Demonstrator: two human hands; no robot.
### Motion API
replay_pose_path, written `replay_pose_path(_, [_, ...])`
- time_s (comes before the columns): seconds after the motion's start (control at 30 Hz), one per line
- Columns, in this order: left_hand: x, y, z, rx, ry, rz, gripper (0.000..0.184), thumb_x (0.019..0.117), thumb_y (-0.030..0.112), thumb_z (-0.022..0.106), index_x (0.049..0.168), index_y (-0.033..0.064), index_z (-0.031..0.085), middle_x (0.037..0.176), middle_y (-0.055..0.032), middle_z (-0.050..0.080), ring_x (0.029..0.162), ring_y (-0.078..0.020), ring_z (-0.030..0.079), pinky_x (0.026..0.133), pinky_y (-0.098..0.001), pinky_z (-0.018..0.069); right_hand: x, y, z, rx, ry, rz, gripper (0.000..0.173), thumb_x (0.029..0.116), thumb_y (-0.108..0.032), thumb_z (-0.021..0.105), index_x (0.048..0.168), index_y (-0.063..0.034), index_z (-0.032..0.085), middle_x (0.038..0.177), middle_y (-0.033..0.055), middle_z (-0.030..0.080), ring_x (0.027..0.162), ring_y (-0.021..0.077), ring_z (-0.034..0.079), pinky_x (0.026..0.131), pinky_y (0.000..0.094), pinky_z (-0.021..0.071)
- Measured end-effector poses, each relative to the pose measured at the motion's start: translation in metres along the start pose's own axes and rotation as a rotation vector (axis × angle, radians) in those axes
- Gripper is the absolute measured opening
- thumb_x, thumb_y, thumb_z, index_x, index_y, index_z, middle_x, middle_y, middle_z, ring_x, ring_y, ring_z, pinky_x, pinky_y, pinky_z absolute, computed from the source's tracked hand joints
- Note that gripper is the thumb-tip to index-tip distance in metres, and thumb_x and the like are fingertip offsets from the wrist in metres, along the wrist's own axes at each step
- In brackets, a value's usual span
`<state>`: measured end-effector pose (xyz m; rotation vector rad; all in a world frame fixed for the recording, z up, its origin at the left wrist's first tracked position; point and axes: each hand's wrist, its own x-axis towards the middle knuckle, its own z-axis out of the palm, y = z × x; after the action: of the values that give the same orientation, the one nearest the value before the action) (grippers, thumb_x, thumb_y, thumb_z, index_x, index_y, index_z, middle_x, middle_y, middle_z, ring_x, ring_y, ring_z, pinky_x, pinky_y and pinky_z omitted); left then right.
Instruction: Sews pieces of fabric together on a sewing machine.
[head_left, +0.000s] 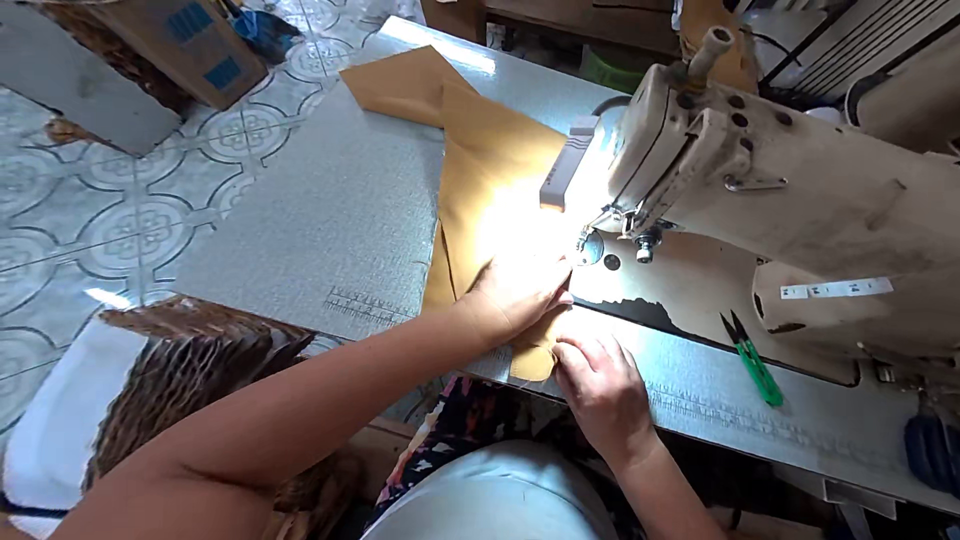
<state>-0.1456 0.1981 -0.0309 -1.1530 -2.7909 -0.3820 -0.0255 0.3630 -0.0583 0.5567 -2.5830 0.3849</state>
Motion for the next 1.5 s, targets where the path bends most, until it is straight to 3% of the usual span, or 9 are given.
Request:
replay_pose_path(0.07, [-0.002, -0.005, 0.004, -0.059, 0.017, -0.045, 0.042, 0.1008, 0.042, 0.059, 0.13, 0.0138, 0.068, 0.136, -0.0075, 0.064, 0.127, -0.0356, 0.058, 0.1, -0.0709, 0.0401, -0.001, -0.001, 0.0, -0.01, -0.003, -0.009, 0.017, 0.0973, -0.019, 0.062, 0.097, -0.0158, 0.079, 0.104, 0.0023, 0.077, 0.092, 0.0217, 0.072, 0.076, 0.0342, 0.0574])
replay_pose_path(0.13, [-0.008, -0.011, 0.008, -0.087, 0.023, -0.065, 0.05, 0.101, 0.053, 0.051, 0.14, 0.0237, 0.062, 0.148, -0.0059, 0.056, 0.14, -0.0374, 0.047, 0.105, -0.0779, 0.0282, -0.002, -0.001, 0.0, -0.025, 0.001, -0.016, 0.017, 0.0976, -0.02, 0.062, 0.098, -0.0163, 0.079, 0.104, 0.0021, 0.077, 0.09, 0.0216, 0.071, 0.074, 0.0341, 0.0566])
replay_pose_path(0.27, [-0.012, -0.017, 0.01, -0.102, 0.027, -0.077, 0.054, 0.0986, 0.06, 0.049, 0.142, 0.0294, 0.061, 0.154, -0.004, 0.051, 0.146, -0.0376, 0.04, 0.108, -0.0795, 0.0226, -0.001, -0.003, -0.002, -0.064, -0.018, -0.022, 0.018, 0.0988, -0.021, 0.061, 0.099, -0.0175, 0.079, 0.106, 0.001, 0.077, 0.093, 0.0215, 0.071, 0.075, 0.0352, 0.0555])
replay_pose_path(0.7, [0.009, -0.028, 0.012, -0.06, 0.032, -0.066, 0.056, 0.1009, 0.063, 0.041, 0.144, 0.031, 0.058, 0.154, -0.0006, 0.05, 0.148, -0.0343, 0.038, 0.106, -0.0808, 0.0234, 0.02, 0.01, 0.003, -0.135, -0.004, -0.009, 0.02, 0.0985, -0.021, 0.06, 0.094, -0.017, 0.079, 0.103, 0.0014, 0.077, 0.093, 0.022, 0.071, 0.075, 0.038, 0.0551])
replay_pose_path(0.97, [0.027, -0.042, 0.014, -0.051, 0.004, -0.059, 0.059, 0.1008, 0.065, 0.039, 0.145, 0.0306, 0.056, 0.153, -0.0025, 0.052, 0.148, -0.0422, 0.036, 0.101, -0.085, 0.0234, 0.033, 0.019, 0.013, -0.186, 0.055, -0.033, 0.019, 0.0956, -0.02, 0.062, 0.093, -0.0165, 0.08, 0.099, 0.0046, 0.078, 0.09, 0.0255, 0.073, 0.072, 0.0411, 0.056])
replay_pose_path(1.03, [0.02, -0.041, 0.013, -0.064, 0.11, 0.073, 0.046, 0.1028, 0.052, 0.049, 0.136, 0.0231, 0.065, 0.146, -0.006, 0.058, 0.142, -0.0378, 0.046, 0.105, -0.0779, 0.0302, 0.032, 0.017, 0.012, -0.183, 0.045, -0.034, 0.018, 0.0962, -0.02, 0.062, 0.094, -0.0168, 0.08, 0.101, 0.0041, 0.078, 0.091, 0.0247, 0.073, 0.072, 0.0403, 0.0561])
replay_pose_path(1.13, [0.0, -0.042, 0.006, -0.191, 0.181, 0.314, 0.025, 0.1017, 0.031, 0.059, 0.112, 0.0176, 0.077, 0.126, -0.0018, 0.07, 0.126, -0.0226, 0.06, 0.107, -0.0531, 0.0434, 0.029, 0.015, 0.01, -0.176, 0.035, -0.03, 0.018, 0.0967, -0.021, 0.062, 0.095, -0.0171, 0.08, 0.103, 0.0024, 0.078, 0.091, 0.0235, 0.073, 0.071, 0.0391, 0.0548])
replay_pose_path(1.3, [-0.019, -0.058, 0.007, -0.251, 0.081, 0.374, 0.028, 0.1048, 0.031, 0.054, 0.123, 0.0323, 0.075, 0.142, 0.0025, 0.063, 0.145, -0.0266, 0.045, 0.117, -0.0695, 0.0231, 0.028, 0.014, 0.009, -0.187, 0.028, -0.039, 0.019, 0.0976, -0.02, 0.061, 0.095, -0.0163, 0.08, 0.102, 0.0027, 0.078, 0.09, 0.0228, 0.072, 0.07, 0.038, 0.0539])
replay_pose_path(1.5, [-0.012, -0.063, 0.007, -0.263, 0.083, 0.376, 0.028, 0.1036, 0.03, 0.055, 0.123, 0.0313, 0.075, 0.141, 0.0019, 0.063, 0.144, -0.0268, 0.045, 0.117, -0.0692, 0.0225, 0.032, 0.018, 0.01, -0.195, 0.045, -0.042, 0.018, 0.097, -0.02, 0.062, 0.094, -0.0155, 0.08, 0.099, 0.0047, 0.078, 0.088, 0.025, 0.073, 0.072, 0.0401, 0.056])
